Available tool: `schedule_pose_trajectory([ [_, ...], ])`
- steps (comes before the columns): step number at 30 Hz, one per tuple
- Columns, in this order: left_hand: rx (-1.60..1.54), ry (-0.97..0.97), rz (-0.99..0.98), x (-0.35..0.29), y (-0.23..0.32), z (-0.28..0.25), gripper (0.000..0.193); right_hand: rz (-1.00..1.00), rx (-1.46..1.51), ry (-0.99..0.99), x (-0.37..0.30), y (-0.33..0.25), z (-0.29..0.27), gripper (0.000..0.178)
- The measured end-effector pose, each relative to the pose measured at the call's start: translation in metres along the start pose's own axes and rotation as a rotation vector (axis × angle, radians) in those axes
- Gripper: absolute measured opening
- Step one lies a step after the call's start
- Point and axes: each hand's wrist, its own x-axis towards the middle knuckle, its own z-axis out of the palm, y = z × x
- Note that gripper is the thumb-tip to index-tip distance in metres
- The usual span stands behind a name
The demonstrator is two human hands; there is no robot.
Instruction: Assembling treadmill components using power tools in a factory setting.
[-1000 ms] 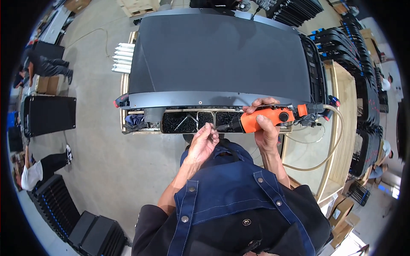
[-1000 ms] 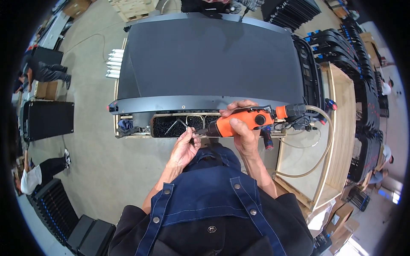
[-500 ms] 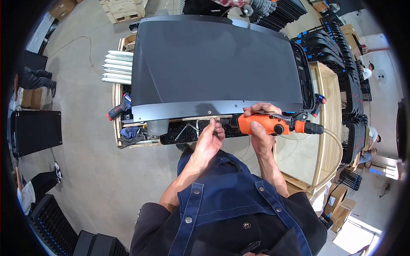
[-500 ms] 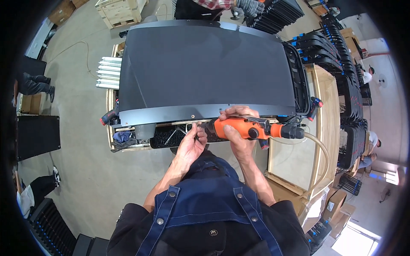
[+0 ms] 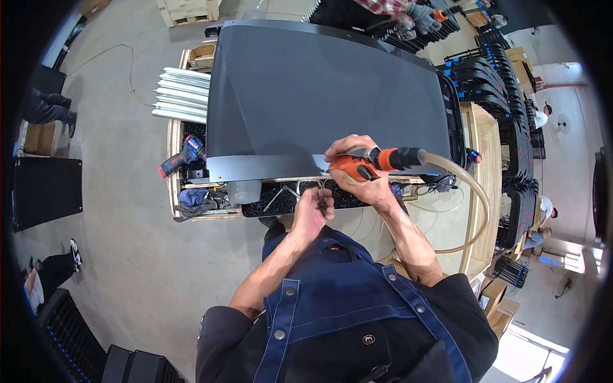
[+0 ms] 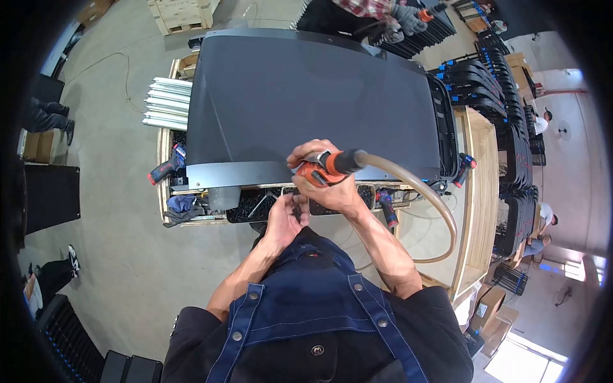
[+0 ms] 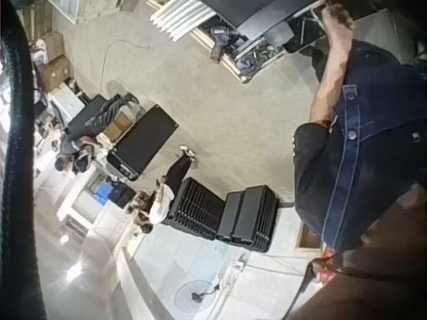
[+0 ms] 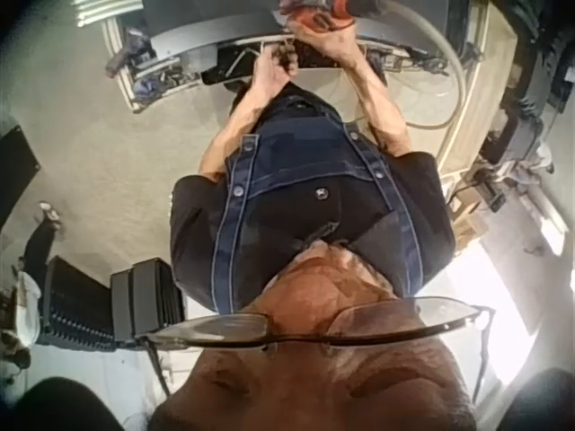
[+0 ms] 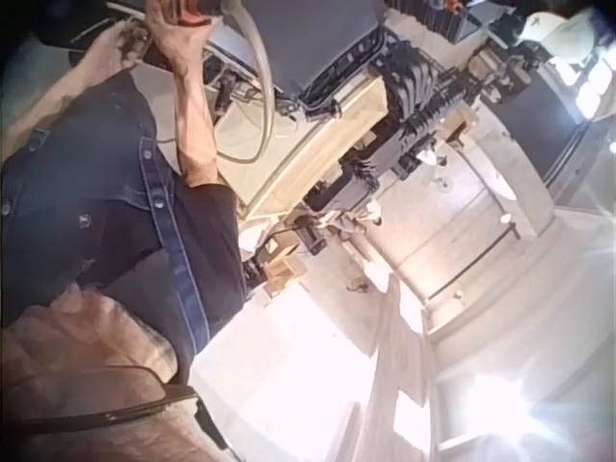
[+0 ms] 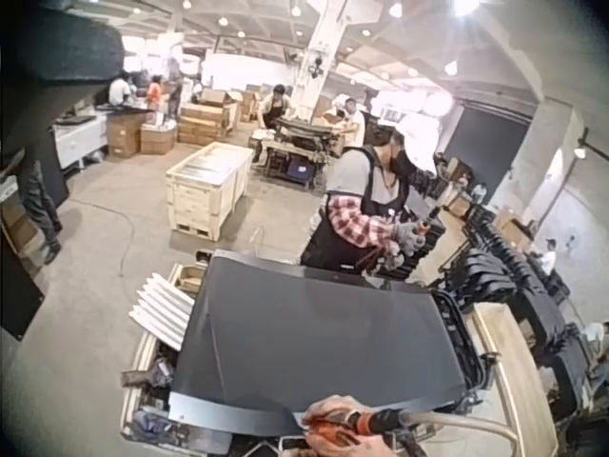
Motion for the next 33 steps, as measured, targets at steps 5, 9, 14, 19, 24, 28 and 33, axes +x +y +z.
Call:
schedule_pose_trajectory([
  [5,0.044,-0.018,-0.029,-0.033,0.005,-0.003,0.027,-0.012,-0.068,0.039,-0.004,0.003,-0.005,0.044],
  [9,-0.03,-0.124,-0.002,-0.04,0.005,0.0,0.031,-0.016,0.004,0.03,-0.01,0.012,-0.003,0.043],
  [14,0.083,-0.164,0.066,-0.04,0.009,-0.002,0.039,-0.029,-0.006,0.01,-0.009,0.026,-0.008,0.042],
  [19,0.06,-0.09,0.252,-0.059,0.011,-0.025,0.035,0.128,0.202,0.086,0.012,-0.004,0.002,0.048],
  [24,-0.113,-0.231,0.385,-0.047,-0.009,-0.047,0.027,0.1,0.525,0.253,-0.022,-0.027,-0.004,0.055],
  [28,-0.183,-0.209,0.423,-0.056,-0.014,-0.032,0.031,0.06,0.777,0.169,-0.036,-0.025,-0.004,0.054],
  [33,-0.207,-0.189,0.528,-0.068,-0.014,-0.012,0.026,0.087,0.86,0.165,-0.032,-0.018,0.003,0.049],
])
